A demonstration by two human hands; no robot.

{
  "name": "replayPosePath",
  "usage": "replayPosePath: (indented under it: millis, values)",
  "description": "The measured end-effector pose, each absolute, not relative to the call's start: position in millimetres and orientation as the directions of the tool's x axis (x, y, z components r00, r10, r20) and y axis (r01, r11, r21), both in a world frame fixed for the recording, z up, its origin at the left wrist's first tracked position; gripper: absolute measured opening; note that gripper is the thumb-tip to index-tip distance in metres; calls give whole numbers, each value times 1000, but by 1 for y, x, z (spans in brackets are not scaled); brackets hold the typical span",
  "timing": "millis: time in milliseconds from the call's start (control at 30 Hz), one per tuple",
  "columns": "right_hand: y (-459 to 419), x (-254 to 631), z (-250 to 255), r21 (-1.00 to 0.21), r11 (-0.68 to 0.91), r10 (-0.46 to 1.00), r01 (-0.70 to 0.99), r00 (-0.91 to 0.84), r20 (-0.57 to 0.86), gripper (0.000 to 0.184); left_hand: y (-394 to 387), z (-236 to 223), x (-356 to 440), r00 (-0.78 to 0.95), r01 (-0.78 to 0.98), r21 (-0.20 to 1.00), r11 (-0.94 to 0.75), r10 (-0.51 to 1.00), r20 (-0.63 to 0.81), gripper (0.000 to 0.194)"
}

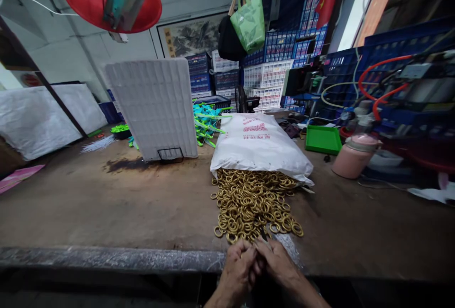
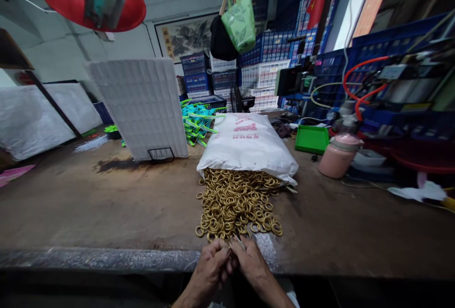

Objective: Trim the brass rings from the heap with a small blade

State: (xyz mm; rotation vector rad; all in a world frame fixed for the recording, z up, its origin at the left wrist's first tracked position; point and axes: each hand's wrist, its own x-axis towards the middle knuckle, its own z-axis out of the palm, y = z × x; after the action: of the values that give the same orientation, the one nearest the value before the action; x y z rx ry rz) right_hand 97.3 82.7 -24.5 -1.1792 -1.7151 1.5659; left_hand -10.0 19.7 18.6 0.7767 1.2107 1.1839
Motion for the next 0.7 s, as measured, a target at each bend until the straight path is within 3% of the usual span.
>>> replayPosePath:
  millis: [267, 400, 533, 700]
  values:
    - [79, 102, 14, -972, -24, 852, 234, -504, -142, 30, 19, 26, -13, -25, -261, 934, 244, 966, -259, 37]
    - [85, 108, 14, -958, 1, 895, 288, -428, -127, 31, 20, 26, -13, -2, -266, 928, 261, 962, -271, 36]
    - [87, 113, 14, -877, 182, 924, 444, -383, -2, 26, 24, 29, -14, -52, -238, 934, 267, 957, -286, 37]
    - [82, 113, 18, -739, 383, 849, 555, -526, 46, 12, 29, 32, -13, -86, -270, 924, 272, 949, -305, 36]
